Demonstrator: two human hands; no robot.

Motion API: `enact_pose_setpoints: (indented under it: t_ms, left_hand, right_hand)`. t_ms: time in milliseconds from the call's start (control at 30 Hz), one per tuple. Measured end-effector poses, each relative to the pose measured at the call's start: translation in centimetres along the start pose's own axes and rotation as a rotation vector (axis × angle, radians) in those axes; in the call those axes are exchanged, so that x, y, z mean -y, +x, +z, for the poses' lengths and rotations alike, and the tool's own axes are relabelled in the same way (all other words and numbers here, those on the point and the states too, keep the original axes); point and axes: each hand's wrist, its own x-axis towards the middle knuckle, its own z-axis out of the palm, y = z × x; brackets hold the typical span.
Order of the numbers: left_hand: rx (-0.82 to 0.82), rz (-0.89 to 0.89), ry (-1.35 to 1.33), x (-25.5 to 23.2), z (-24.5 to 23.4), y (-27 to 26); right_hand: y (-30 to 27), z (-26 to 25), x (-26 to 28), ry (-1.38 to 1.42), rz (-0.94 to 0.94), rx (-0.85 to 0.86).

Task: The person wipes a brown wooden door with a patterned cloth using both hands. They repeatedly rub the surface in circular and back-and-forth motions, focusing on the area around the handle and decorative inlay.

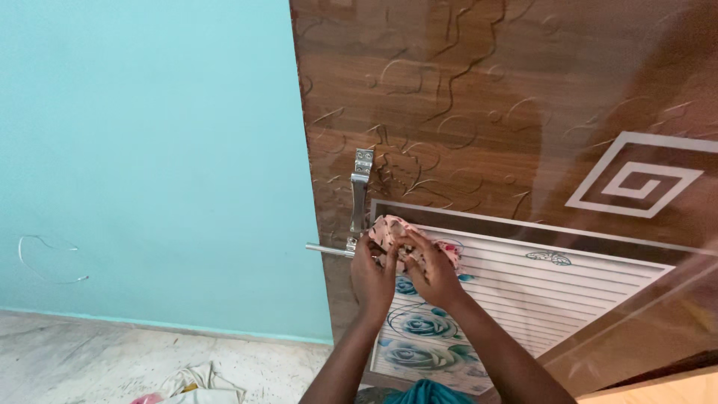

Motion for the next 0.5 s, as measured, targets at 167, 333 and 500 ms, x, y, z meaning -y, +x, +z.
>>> enact_pose_setpoints:
  t_ms: [167, 333, 500]
  left_hand:
    - [-0.019, 0.025, 0.241, 0.8, 0.6, 0.5]
    - [-0.075, 0.089, 0.463, 2.6, -2.0, 1.4]
    - [-0.223, 0.131, 0.488, 3.8, -2.3, 3.5]
  right_hand:
    - [-0.2, -0.8, 0.1, -0.106, -0.159, -0.113]
    - [0.2, -1.9, 0.0, -0.276, -0.249, -0.216]
    - [0.8, -2.9, 0.1, -0.389, -0.392, -0.411]
